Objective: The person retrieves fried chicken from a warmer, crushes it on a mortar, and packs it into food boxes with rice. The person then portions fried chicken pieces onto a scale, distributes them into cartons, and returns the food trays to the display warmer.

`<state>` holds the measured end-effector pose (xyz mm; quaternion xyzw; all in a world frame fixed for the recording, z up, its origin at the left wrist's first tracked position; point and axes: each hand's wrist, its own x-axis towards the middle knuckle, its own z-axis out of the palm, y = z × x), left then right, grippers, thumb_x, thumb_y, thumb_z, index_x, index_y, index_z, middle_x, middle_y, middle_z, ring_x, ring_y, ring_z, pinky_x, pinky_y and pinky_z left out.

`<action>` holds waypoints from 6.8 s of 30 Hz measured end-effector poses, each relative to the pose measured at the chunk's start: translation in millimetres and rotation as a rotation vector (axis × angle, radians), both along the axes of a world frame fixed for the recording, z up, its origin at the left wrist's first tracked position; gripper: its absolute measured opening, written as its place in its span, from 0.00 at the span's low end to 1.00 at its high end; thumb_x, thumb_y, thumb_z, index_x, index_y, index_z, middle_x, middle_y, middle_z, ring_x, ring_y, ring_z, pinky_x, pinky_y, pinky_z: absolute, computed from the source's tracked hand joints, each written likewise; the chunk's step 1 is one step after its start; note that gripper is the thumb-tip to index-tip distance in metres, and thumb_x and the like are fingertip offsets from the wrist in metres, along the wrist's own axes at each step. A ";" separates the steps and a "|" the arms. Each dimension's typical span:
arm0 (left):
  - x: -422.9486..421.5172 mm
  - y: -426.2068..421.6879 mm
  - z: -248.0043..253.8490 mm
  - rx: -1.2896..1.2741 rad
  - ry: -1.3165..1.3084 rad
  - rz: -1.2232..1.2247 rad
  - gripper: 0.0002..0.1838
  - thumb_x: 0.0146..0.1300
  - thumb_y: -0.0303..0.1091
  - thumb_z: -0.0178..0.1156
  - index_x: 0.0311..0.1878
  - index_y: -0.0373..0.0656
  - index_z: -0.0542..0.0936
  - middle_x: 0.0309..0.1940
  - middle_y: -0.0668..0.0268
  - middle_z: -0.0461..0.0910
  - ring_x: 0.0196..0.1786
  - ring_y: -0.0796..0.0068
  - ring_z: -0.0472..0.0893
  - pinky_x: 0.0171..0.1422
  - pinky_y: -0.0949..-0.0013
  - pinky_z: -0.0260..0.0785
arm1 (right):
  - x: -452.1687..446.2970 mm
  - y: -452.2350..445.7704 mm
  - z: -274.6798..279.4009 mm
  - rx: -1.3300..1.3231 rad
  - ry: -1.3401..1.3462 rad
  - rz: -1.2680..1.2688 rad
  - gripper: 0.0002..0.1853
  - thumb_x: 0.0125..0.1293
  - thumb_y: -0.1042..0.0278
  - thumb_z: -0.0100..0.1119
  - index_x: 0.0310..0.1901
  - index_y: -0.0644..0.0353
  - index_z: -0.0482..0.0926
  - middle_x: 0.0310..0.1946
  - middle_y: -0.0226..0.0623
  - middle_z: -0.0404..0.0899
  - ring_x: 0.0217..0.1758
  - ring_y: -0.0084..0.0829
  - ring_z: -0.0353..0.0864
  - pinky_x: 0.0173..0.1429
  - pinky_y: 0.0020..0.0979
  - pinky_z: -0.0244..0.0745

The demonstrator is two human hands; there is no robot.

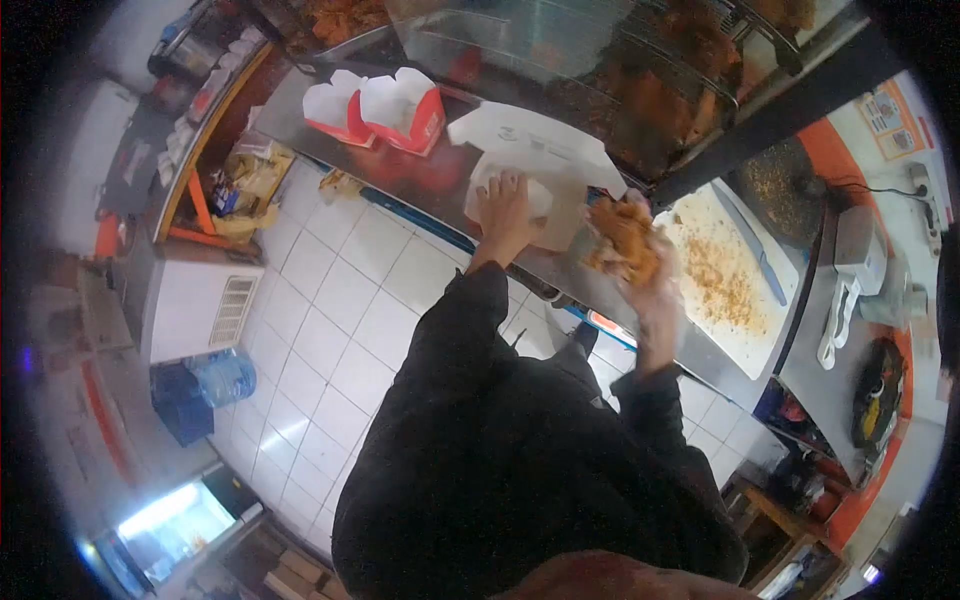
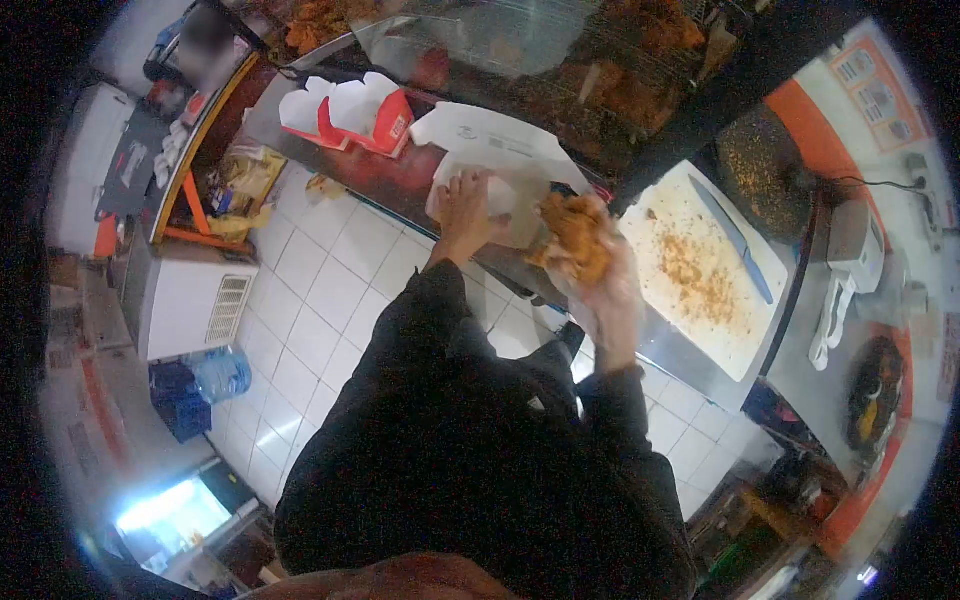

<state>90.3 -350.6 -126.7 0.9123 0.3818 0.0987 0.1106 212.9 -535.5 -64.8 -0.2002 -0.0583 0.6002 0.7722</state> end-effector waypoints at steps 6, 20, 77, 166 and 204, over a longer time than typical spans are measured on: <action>-37.8 28.5 -9.9 -0.200 -0.367 -0.300 0.32 0.41 0.19 0.60 0.55 0.45 0.65 0.54 0.59 0.64 0.59 0.55 0.64 0.57 0.60 0.62 | -6.4 72.7 -102.3 -0.464 -1.186 -0.076 0.22 0.59 0.78 0.42 0.57 0.57 0.62 0.53 0.42 0.65 0.49 0.35 0.71 0.50 0.31 0.69; -42.8 29.7 -28.0 -0.355 -0.471 -0.184 0.32 0.45 0.12 0.50 0.58 0.41 0.62 0.54 0.51 0.64 0.54 0.51 0.68 0.55 0.58 0.64 | -71.7 129.8 -54.2 -0.875 -2.315 -0.200 0.28 0.49 0.57 0.57 0.50 0.64 0.66 0.44 0.54 0.71 0.51 0.51 0.66 0.56 0.49 0.55; -225.7 439.0 -76.1 0.030 -0.591 0.441 0.05 0.53 0.30 0.54 0.34 0.50 0.76 0.32 0.68 0.74 0.41 0.63 0.72 0.46 0.59 0.60 | -107.0 460.3 163.6 -0.388 -3.012 -0.192 0.17 0.50 0.65 0.56 0.41 0.63 0.72 0.40 0.49 0.72 0.41 0.45 0.75 0.42 0.38 0.73; -35.6 380.4 127.7 -0.934 -0.411 -0.614 0.18 0.65 0.40 0.48 0.49 0.37 0.75 0.40 0.69 0.81 0.16 0.86 0.66 0.23 0.81 0.61 | -182.2 184.1 -1.6 -1.294 -1.582 -1.150 0.11 0.59 0.81 0.50 0.44 0.59 0.73 0.43 0.40 0.73 0.49 0.35 0.73 0.53 0.31 0.68; -20.7 333.9 188.1 1.738 -0.056 -0.470 0.29 0.65 0.51 0.37 0.69 0.64 0.47 0.70 0.80 0.42 0.71 0.78 0.44 0.72 0.51 0.28 | -144.8 286.4 194.2 -0.560 -2.095 -1.052 0.09 0.62 0.77 0.47 0.44 0.62 0.72 0.44 0.44 0.74 0.50 0.35 0.73 0.55 0.32 0.66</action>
